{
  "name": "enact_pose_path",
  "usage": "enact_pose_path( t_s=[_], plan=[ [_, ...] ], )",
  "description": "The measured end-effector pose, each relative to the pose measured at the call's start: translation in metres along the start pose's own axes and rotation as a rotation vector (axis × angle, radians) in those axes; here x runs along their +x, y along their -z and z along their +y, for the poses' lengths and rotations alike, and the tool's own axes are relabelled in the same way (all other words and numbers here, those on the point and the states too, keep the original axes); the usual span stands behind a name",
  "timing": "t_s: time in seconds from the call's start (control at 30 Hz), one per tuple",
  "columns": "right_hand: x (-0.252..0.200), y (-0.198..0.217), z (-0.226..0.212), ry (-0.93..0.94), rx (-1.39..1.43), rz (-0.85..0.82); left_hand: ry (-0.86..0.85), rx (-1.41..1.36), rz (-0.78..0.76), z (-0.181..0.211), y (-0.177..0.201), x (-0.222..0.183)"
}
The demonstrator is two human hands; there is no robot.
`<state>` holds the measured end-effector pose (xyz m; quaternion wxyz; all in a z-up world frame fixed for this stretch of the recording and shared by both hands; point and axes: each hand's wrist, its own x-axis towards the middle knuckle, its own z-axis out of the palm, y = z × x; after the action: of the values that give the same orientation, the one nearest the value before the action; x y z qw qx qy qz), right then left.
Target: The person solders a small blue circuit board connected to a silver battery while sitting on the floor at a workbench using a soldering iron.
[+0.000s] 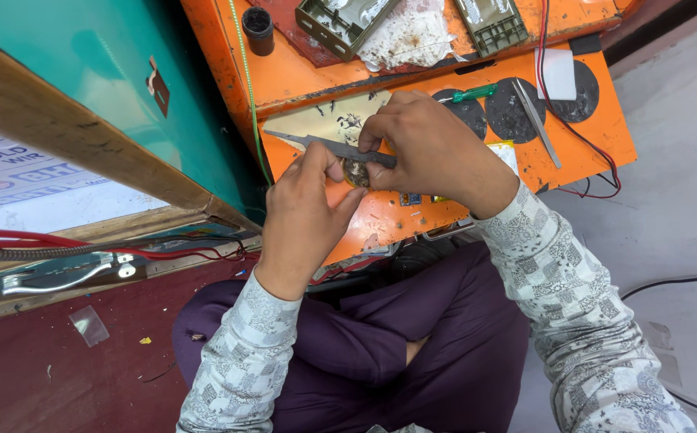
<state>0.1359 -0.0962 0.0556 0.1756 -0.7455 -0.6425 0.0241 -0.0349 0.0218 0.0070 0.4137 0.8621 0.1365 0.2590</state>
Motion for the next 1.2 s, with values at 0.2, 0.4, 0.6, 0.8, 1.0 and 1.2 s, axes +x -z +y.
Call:
enact_pose_path(
  t_s=[0.2, 0.4, 0.6, 0.8, 1.0, 1.2],
  plan=[
    [-0.007, 0.002, 0.001, 0.030, 0.015, 0.014, -0.034, 0.088, 0.064, 0.006, 0.003, -0.004],
    [-0.066, 0.029, -0.002, -0.061, -0.027, 0.239, -0.110, 0.201, 0.066, 0.007, 0.016, 0.003],
    [-0.105, 0.022, -0.005, -0.150, -0.043, 0.270, -0.291, 0.274, -0.044, 0.006, 0.016, 0.014],
    [-0.106, -0.002, 0.012, -0.132, -0.031, 0.295, -0.290, 0.285, -0.144, 0.012, 0.016, 0.025],
    [-0.108, -0.012, 0.021, -0.094, -0.022, 0.386, -0.263, 0.246, -0.219, 0.007, 0.013, 0.032],
    [-0.109, -0.016, 0.024, -0.100, -0.046, 0.400, -0.269, 0.209, -0.237, 0.002, 0.012, 0.033]
  ],
)
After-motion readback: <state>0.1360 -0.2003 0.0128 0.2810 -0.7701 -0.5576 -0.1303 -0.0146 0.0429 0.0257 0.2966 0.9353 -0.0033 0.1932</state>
